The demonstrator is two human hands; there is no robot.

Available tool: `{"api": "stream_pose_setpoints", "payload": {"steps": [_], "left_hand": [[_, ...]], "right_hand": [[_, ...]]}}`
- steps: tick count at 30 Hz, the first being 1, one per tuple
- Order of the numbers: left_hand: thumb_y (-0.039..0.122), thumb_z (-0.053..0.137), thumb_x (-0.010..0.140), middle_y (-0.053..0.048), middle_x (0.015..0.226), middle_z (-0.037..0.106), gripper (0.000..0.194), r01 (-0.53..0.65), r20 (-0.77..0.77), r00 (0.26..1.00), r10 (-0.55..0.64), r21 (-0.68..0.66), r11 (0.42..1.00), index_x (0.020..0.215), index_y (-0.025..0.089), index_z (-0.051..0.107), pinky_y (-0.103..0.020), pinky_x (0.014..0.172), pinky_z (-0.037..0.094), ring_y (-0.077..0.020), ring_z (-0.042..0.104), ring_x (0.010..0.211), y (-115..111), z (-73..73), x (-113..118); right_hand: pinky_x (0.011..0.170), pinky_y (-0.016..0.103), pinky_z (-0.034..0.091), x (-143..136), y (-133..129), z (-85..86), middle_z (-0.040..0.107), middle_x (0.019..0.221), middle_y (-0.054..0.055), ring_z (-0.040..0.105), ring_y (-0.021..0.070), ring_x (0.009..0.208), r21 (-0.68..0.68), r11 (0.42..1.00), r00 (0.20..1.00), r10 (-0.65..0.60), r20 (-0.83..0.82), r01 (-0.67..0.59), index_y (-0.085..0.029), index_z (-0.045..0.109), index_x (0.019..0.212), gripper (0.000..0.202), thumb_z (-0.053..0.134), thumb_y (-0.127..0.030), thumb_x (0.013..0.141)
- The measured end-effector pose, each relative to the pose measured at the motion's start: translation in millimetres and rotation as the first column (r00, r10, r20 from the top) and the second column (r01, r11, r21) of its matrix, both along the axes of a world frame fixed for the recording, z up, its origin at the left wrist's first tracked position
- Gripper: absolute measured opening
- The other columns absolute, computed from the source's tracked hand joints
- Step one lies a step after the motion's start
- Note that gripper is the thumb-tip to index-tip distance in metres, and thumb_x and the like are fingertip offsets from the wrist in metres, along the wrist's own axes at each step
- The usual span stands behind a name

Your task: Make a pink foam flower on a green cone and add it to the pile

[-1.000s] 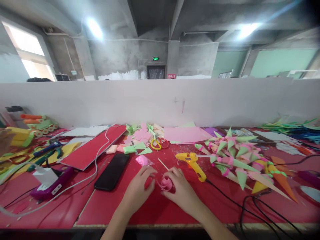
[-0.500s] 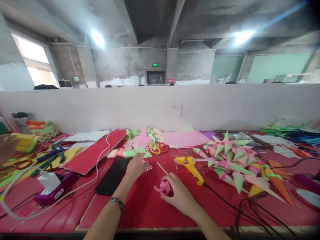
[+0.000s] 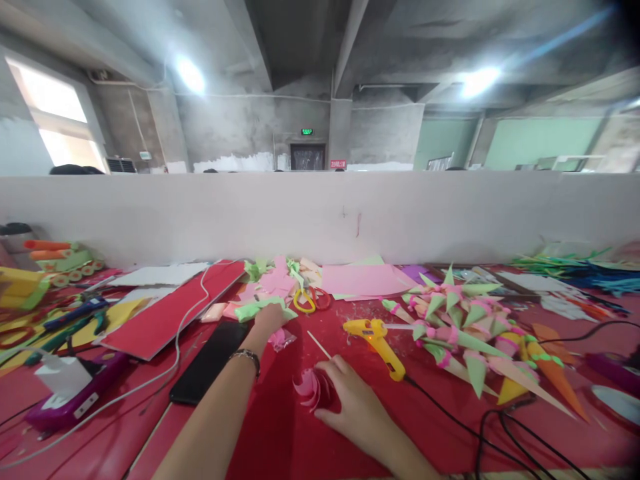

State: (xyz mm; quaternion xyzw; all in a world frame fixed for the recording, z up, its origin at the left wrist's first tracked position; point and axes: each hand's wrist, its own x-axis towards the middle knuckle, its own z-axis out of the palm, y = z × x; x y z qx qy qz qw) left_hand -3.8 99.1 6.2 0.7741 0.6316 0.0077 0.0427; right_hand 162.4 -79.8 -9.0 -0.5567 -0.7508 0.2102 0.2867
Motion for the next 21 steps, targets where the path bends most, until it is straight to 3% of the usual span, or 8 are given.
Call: {"api": "stream_pose_setpoints", "payload": {"steps": [8,10,12,14,18,21], "left_hand": [[0.030,0.048,0.083,-0.008,0.107,0.054,0.029,0.110,0.155,0.979,-0.129,0.126,0.986,0.106,0.014,0.051,-0.039,0.079,0.046,-0.0180,0.054,0.092,-7,-2.5,-1],[0.027,0.047,0.083,-0.007,0.101,0.056,0.024,0.138,0.237,0.956,-0.176,0.168,0.976,0.103,0.013,0.051,-0.036,0.078,0.044,-0.0171,0.054,0.090,-10,-4.0,-1],[0.021,0.044,0.082,-0.006,0.091,0.058,0.021,0.162,0.326,0.919,-0.223,0.202,0.966,0.101,0.013,0.050,-0.031,0.075,0.043,-0.0157,0.055,0.084,-15,-5.6,-2],[0.018,0.040,0.081,-0.003,0.078,0.058,0.018,0.170,0.417,0.873,-0.253,0.225,0.959,0.097,0.014,0.048,-0.027,0.069,0.042,-0.0140,0.054,0.073,-21,-7.1,-2],[0.025,0.036,0.080,0.001,0.066,0.052,0.018,0.109,0.578,0.776,-0.254,0.274,0.956,0.089,0.014,0.047,-0.024,0.060,0.039,-0.0125,0.048,0.061,-34,-10.4,-3],[0.035,0.044,0.075,0.001,0.063,0.050,0.027,0.069,0.651,0.716,-0.254,0.296,0.953,0.088,0.013,0.049,-0.024,0.056,0.037,-0.0126,0.045,0.059,-39,-14.2,-2]], "right_hand": [[0.092,0.033,0.035,15,1,4.7,0.045,0.123,0.012,0.041,0.0252,0.116,-0.017,0.995,0.993,-0.098,0.059,0.099,-0.018,0.046,0.117,0.058,0.064,-0.024,0.062],[0.080,0.029,0.041,29,-1,11.9,0.056,0.105,0.008,0.054,0.0212,0.097,0.018,0.988,0.985,-0.155,0.073,0.154,-0.019,0.053,0.104,0.040,0.060,-0.025,0.065],[0.065,0.027,0.042,45,-3,18.7,0.060,0.076,0.002,0.058,0.0183,0.072,-0.003,0.973,0.961,-0.226,0.161,0.230,-0.019,0.056,0.080,0.014,0.057,-0.029,0.069],[0.053,0.027,0.038,59,-5,22.7,0.055,0.060,0.000,0.055,0.0177,0.057,-0.046,0.931,0.903,-0.339,0.263,0.362,-0.020,0.052,0.068,0.016,0.051,-0.035,0.072],[0.058,0.030,0.040,78,1,20.7,0.059,0.079,0.007,0.058,0.0243,0.075,0.148,0.831,0.768,-0.554,0.321,0.537,-0.017,0.047,0.086,0.026,0.051,-0.039,0.073],[0.075,0.036,0.041,82,12,12.0,0.057,0.099,0.017,0.053,0.0306,0.096,0.229,0.826,0.759,-0.563,0.327,0.515,-0.011,0.045,0.101,0.039,0.052,-0.036,0.072]]}}
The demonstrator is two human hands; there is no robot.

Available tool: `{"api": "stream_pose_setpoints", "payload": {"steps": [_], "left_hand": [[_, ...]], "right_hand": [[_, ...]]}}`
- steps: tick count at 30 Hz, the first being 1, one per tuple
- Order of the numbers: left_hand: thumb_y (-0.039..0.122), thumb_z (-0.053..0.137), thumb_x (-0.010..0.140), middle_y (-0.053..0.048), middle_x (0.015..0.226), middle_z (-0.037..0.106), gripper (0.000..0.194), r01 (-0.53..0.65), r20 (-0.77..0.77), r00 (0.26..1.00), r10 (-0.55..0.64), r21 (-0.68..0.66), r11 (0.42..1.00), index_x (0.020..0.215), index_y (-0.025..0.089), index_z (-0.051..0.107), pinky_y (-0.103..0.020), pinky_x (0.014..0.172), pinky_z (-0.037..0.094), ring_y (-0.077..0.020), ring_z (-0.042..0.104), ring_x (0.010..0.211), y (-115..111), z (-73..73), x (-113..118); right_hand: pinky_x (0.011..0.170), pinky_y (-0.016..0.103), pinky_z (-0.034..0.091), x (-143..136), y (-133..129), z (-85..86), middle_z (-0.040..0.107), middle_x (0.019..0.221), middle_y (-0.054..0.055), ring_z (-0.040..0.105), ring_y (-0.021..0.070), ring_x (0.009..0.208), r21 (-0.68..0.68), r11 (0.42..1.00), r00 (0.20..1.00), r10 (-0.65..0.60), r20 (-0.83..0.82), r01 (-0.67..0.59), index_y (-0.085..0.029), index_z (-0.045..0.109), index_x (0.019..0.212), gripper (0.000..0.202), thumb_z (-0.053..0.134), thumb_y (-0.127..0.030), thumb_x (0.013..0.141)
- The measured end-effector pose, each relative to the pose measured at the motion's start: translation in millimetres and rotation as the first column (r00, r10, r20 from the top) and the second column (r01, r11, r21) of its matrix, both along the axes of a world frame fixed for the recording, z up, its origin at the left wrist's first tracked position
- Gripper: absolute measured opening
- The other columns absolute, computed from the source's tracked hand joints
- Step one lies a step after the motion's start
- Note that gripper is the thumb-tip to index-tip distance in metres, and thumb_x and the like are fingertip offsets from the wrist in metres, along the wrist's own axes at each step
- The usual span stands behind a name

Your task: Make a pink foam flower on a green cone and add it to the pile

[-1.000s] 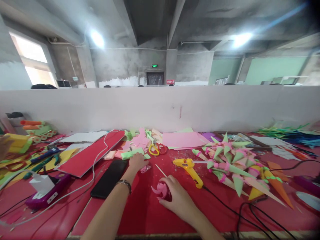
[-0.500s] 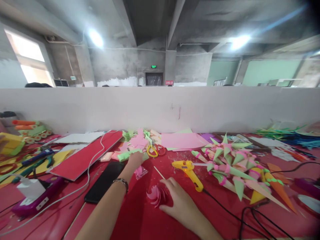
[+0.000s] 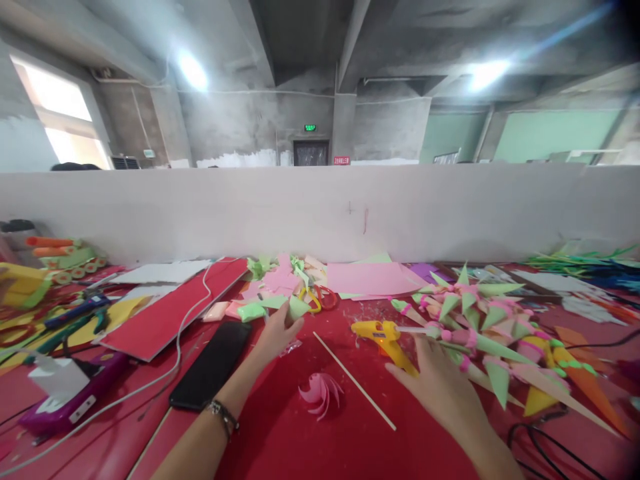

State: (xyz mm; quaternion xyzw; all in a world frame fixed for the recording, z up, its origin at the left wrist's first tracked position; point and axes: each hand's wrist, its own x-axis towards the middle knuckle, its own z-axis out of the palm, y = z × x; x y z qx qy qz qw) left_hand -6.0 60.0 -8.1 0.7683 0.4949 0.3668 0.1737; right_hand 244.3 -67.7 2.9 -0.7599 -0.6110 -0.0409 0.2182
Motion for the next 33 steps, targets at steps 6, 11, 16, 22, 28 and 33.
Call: {"api": "stream_pose_setpoints", "payload": {"steps": [6,11,16,22,28,33], "left_hand": [[0.036,0.050,0.071,0.001,0.063,0.052,0.027,0.022,0.127,0.992,-0.024,0.015,1.000,0.083,0.012,0.054,-0.022,0.054,0.036,-0.0112,0.043,0.057,3,-8.3,-2],[0.033,0.049,0.074,0.002,0.057,0.048,0.023,0.062,0.146,0.987,-0.069,0.058,0.996,0.078,0.011,0.054,-0.019,0.049,0.032,-0.0085,0.038,0.052,9,-16.9,0],[0.029,0.048,0.074,0.004,0.053,0.044,0.018,0.128,0.085,0.987,-0.138,0.114,0.985,0.071,0.012,0.054,-0.019,0.046,0.029,-0.0078,0.036,0.049,15,-20.7,8],[0.026,0.046,0.075,0.001,0.061,0.048,0.013,0.123,0.001,0.992,-0.125,0.200,0.972,0.074,0.014,0.052,-0.022,0.054,0.035,-0.0112,0.042,0.056,14,-19.0,5],[0.029,0.046,0.075,-0.012,0.098,0.051,0.029,0.146,-0.129,0.986,-0.108,0.332,0.932,0.100,0.014,0.045,-0.035,0.079,0.039,-0.0211,0.047,0.091,13,-28.8,-1],[0.030,0.047,0.076,-0.016,0.105,0.047,0.039,0.119,-0.232,0.973,-0.018,0.432,0.894,0.109,0.012,0.039,-0.043,0.082,0.034,-0.0267,0.043,0.098,12,-34.3,-1]], "right_hand": [[0.074,0.032,0.042,7,26,-19.4,0.062,0.095,0.014,0.059,0.0247,0.091,-0.100,0.980,0.960,0.145,-0.238,-0.173,-0.013,0.047,0.102,0.027,0.032,-0.024,0.082],[0.071,0.033,0.042,16,55,7.5,0.063,0.089,0.012,0.059,0.0246,0.088,0.097,0.981,0.945,0.189,-0.268,-0.169,-0.016,0.047,0.102,0.030,0.031,-0.030,0.082],[0.060,0.029,0.042,2,83,39.8,0.062,0.079,0.006,0.059,0.0220,0.074,0.270,0.955,0.911,0.217,-0.351,-0.124,-0.017,0.051,0.090,0.032,0.046,-0.044,0.073],[0.053,0.027,0.041,-20,82,19.0,0.060,0.066,0.003,0.057,0.0187,0.061,0.214,0.957,0.859,0.274,-0.433,-0.197,-0.015,0.055,0.078,0.037,0.057,-0.048,0.063],[0.051,0.026,0.040,-26,73,14.9,0.061,0.066,0.004,0.056,0.0183,0.060,0.164,0.955,0.854,0.295,-0.429,-0.248,-0.014,0.057,0.078,0.036,0.060,-0.046,0.060],[0.050,0.025,0.039,-31,71,16.4,0.059,0.062,0.003,0.056,0.0174,0.057,0.110,0.956,0.859,0.293,-0.419,-0.272,-0.014,0.057,0.074,0.031,0.059,-0.042,0.060]]}}
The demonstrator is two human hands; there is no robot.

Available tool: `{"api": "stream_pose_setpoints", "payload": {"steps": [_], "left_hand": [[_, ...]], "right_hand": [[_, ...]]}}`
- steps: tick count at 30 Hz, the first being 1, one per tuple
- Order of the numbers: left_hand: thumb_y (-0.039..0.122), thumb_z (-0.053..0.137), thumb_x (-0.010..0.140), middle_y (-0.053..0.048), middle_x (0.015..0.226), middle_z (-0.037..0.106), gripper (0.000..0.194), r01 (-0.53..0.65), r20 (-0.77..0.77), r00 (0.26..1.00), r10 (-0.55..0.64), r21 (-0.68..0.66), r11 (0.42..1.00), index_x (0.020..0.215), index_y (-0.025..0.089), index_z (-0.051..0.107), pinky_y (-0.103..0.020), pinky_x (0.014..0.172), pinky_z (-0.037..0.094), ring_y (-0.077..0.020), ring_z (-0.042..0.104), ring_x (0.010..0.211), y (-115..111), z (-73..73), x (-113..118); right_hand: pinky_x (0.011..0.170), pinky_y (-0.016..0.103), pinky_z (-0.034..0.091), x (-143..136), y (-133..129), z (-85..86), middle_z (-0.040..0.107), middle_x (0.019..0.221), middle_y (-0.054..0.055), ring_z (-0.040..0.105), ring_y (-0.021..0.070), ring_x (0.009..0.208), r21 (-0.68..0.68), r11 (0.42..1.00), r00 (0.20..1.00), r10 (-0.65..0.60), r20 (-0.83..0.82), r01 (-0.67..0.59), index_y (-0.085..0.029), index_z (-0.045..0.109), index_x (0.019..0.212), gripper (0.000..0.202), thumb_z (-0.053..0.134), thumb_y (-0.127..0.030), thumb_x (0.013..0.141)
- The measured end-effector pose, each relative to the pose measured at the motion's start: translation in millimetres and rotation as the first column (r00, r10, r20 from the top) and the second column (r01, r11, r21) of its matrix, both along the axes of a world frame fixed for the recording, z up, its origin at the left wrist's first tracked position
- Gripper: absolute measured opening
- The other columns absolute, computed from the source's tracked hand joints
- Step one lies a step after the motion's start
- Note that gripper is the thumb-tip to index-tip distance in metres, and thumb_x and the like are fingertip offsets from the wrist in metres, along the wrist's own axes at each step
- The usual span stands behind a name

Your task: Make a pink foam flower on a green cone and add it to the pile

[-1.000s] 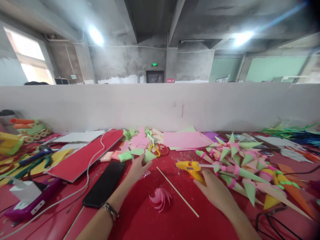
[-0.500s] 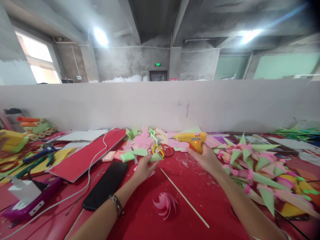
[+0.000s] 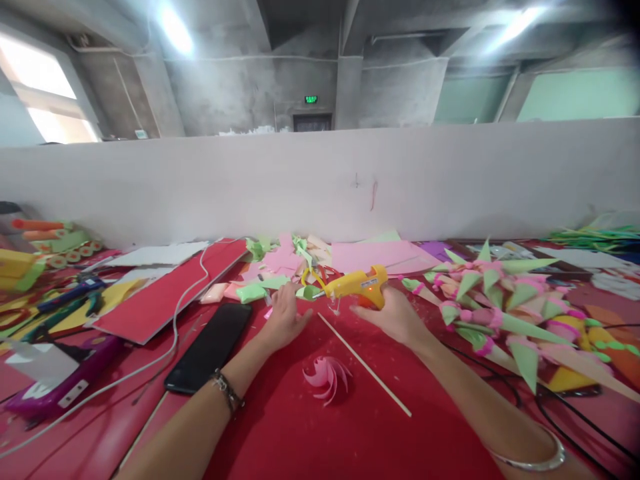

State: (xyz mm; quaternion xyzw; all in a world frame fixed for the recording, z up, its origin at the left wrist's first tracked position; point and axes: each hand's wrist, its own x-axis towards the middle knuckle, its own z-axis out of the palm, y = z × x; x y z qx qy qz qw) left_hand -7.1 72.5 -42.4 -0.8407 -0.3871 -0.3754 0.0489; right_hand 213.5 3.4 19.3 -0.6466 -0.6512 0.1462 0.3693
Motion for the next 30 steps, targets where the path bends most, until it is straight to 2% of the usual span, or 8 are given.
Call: {"api": "stream_pose_setpoints", "payload": {"steps": [5,9,13,15,21,30], "left_hand": [[0.024,0.044,0.078,-0.013,0.096,0.050,0.027,-0.032,-0.075,0.996,0.041,0.116,0.993,0.102,0.011,0.044,-0.038,0.077,0.034,-0.0236,0.044,0.089,-6,10.0,2],[0.019,0.046,0.076,-0.012,0.094,0.051,0.024,-0.035,-0.115,0.992,0.059,0.201,0.979,0.099,0.012,0.046,-0.036,0.076,0.032,-0.0230,0.044,0.087,-8,18.2,0],[0.014,0.047,0.074,-0.009,0.090,0.053,0.023,-0.050,-0.193,0.970,0.147,0.432,0.900,0.097,0.014,0.048,-0.033,0.076,0.030,-0.0213,0.046,0.085,-7,21.6,-3],[0.011,0.046,0.073,-0.008,0.088,0.053,0.022,-0.076,-0.202,0.958,0.201,0.498,0.864,0.094,0.016,0.050,-0.033,0.077,0.029,-0.0203,0.046,0.083,-6,22.0,-4],[0.008,0.045,0.072,-0.006,0.086,0.054,0.025,-0.106,-0.201,0.949,0.244,0.524,0.845,0.094,0.018,0.052,-0.033,0.079,0.026,-0.0187,0.047,0.082,-4,20.6,-3],[0.012,0.047,0.073,-0.007,0.086,0.055,0.021,-0.111,-0.216,0.945,0.244,0.490,0.864,0.092,0.017,0.053,-0.033,0.078,0.028,-0.0201,0.047,0.082,-5,22.0,-2]], "right_hand": [[0.051,0.025,0.039,-1,0,-3.9,0.060,0.065,0.004,0.056,0.0178,0.060,0.013,1.000,1.000,0.005,0.012,-0.005,-0.015,0.056,0.077,0.030,0.057,-0.040,0.062],[0.050,0.023,0.039,0,1,-8.3,0.058,0.064,0.001,0.055,0.0151,0.057,-0.001,0.998,0.995,0.070,-0.074,-0.071,-0.016,0.054,0.077,0.025,0.056,-0.035,0.062],[0.044,0.021,0.036,1,1,-8.5,0.053,0.058,-0.002,0.049,0.0112,0.050,-0.058,0.991,0.985,0.111,-0.131,-0.119,-0.016,0.053,0.073,0.019,0.056,-0.030,0.061],[0.044,0.020,0.035,1,0,-7.3,0.052,0.057,-0.003,0.048,0.0109,0.050,-0.071,0.989,0.984,0.119,-0.130,-0.129,-0.016,0.052,0.072,0.018,0.055,-0.029,0.060],[0.047,0.021,0.036,3,-1,-6.6,0.054,0.060,-0.002,0.050,0.0122,0.054,-0.054,0.991,0.991,0.115,-0.068,-0.119,-0.016,0.051,0.072,0.016,0.054,-0.026,0.060],[0.047,0.021,0.032,5,-1,-1.7,0.053,0.062,0.001,0.050,0.0136,0.056,-0.010,0.995,0.984,0.102,0.144,-0.102,-0.016,0.048,0.070,0.006,0.047,-0.020,0.064]]}}
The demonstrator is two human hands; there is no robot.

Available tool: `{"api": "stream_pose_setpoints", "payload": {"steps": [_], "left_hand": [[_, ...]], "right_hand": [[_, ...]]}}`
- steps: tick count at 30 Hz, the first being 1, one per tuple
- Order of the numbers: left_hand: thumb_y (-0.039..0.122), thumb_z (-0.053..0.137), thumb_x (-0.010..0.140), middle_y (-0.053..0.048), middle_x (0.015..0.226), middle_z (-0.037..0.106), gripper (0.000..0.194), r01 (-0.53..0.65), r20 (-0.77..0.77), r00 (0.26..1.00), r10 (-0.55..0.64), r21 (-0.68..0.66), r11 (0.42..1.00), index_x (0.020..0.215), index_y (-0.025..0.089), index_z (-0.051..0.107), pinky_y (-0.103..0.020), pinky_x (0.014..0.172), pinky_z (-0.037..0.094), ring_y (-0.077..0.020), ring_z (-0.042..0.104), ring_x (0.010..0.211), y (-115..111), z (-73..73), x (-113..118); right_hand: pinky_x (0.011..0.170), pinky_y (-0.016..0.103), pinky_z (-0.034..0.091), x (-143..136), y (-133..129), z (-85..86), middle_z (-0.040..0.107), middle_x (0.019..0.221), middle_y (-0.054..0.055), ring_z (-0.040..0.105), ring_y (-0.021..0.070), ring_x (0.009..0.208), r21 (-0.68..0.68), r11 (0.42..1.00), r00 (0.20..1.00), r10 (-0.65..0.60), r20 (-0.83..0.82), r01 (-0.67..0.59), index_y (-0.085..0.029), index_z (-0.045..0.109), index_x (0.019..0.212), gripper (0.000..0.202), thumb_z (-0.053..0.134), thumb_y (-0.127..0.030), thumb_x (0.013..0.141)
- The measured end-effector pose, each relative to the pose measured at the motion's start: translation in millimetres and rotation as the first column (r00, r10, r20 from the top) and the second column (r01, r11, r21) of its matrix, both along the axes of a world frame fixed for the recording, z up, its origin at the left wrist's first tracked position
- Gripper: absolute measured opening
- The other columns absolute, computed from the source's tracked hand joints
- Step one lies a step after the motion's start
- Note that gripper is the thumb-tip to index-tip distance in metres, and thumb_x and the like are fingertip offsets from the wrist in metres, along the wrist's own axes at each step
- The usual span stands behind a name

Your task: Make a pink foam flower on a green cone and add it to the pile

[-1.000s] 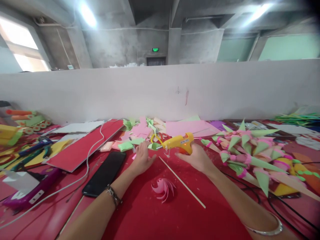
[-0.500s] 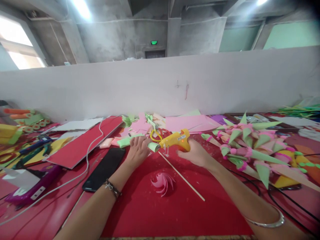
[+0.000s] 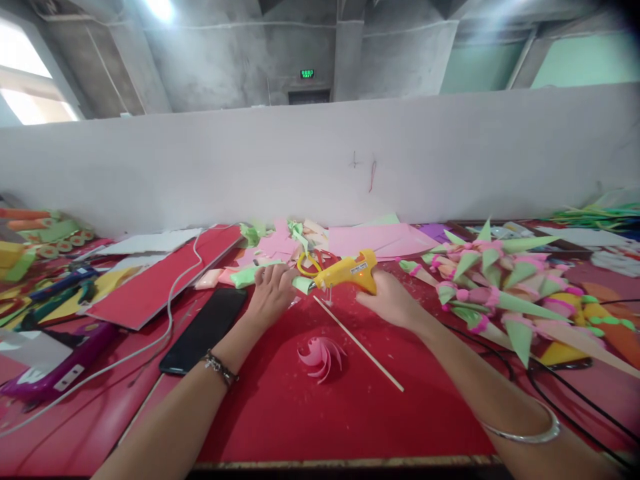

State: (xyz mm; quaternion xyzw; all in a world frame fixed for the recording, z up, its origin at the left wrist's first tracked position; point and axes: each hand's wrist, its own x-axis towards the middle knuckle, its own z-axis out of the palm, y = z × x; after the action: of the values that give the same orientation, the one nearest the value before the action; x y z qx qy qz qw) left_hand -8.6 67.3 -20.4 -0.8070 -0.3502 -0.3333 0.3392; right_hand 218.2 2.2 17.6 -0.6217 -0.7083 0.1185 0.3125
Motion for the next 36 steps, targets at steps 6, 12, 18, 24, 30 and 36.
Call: {"api": "stream_pose_setpoints", "payload": {"steps": [6,12,18,24,30,36], "left_hand": [[0.015,0.049,0.074,-0.007,0.084,0.055,0.017,-0.029,0.004,1.000,0.029,-0.037,0.999,0.090,0.017,0.052,-0.033,0.077,0.028,-0.0207,0.048,0.082,-0.1,0.0,0.3],[0.014,0.049,0.071,-0.007,0.086,0.055,0.020,-0.049,0.010,0.999,0.050,-0.056,0.997,0.092,0.016,0.050,-0.033,0.077,0.028,-0.0210,0.049,0.081,0.6,-0.8,0.2],[0.017,0.047,0.074,-0.008,0.087,0.055,0.020,-0.078,-0.019,0.997,0.076,-0.078,0.994,0.093,0.016,0.050,-0.033,0.078,0.028,-0.0215,0.049,0.082,-0.6,-0.9,0.2],[0.016,0.044,0.074,-0.009,0.088,0.055,0.020,-0.085,-0.016,0.996,0.084,-0.102,0.991,0.094,0.015,0.050,-0.034,0.078,0.029,-0.0219,0.049,0.084,-1.1,-1.4,0.9],[0.015,0.047,0.072,-0.008,0.088,0.055,0.021,-0.090,-0.028,0.996,0.087,-0.099,0.991,0.093,0.016,0.051,-0.034,0.078,0.030,-0.0222,0.050,0.083,-1.5,-0.3,1.7],[0.015,0.045,0.073,-0.009,0.086,0.055,0.020,-0.101,-0.031,0.995,0.098,-0.101,0.990,0.092,0.014,0.051,-0.033,0.077,0.031,-0.0223,0.051,0.082,-1.2,-0.2,1.9]], "right_hand": [[0.050,0.022,0.033,1.5,1.8,0.1,0.057,0.066,0.003,0.052,0.0148,0.058,0.072,0.997,0.993,-0.032,0.111,0.024,-0.016,0.051,0.074,0.009,0.047,-0.017,0.066],[0.055,0.024,0.036,2.9,3.7,-2.1,0.060,0.077,0.008,0.056,0.0183,0.068,0.107,0.993,0.985,-0.065,0.157,0.048,-0.015,0.052,0.086,0.019,0.046,-0.014,0.068],[0.062,0.028,0.042,2.4,5.2,-5.1,0.059,0.089,0.012,0.058,0.0224,0.076,0.209,0.975,0.964,-0.122,0.237,0.072,-0.012,0.052,0.097,0.028,0.048,-0.018,0.070],[0.070,0.032,0.045,3.2,5.7,-6.8,0.055,0.101,0.012,0.056,0.0236,0.085,0.282,0.959,0.981,-0.062,0.183,0.008,-0.015,0.049,0.108,0.043,0.054,-0.034,0.069],[0.073,0.029,0.043,0.8,3.5,-6.2,0.057,0.092,0.009,0.056,0.0213,0.084,0.222,0.974,0.993,0.009,0.115,-0.035,-0.014,0.053,0.093,0.027,0.053,-0.025,0.068],[0.068,0.028,0.043,0.6,2.7,-4.4,0.055,0.099,0.010,0.057,0.0211,0.083,0.225,0.974,0.982,-0.047,0.185,0.004,-0.015,0.048,0.104,0.036,0.049,-0.018,0.068]]}}
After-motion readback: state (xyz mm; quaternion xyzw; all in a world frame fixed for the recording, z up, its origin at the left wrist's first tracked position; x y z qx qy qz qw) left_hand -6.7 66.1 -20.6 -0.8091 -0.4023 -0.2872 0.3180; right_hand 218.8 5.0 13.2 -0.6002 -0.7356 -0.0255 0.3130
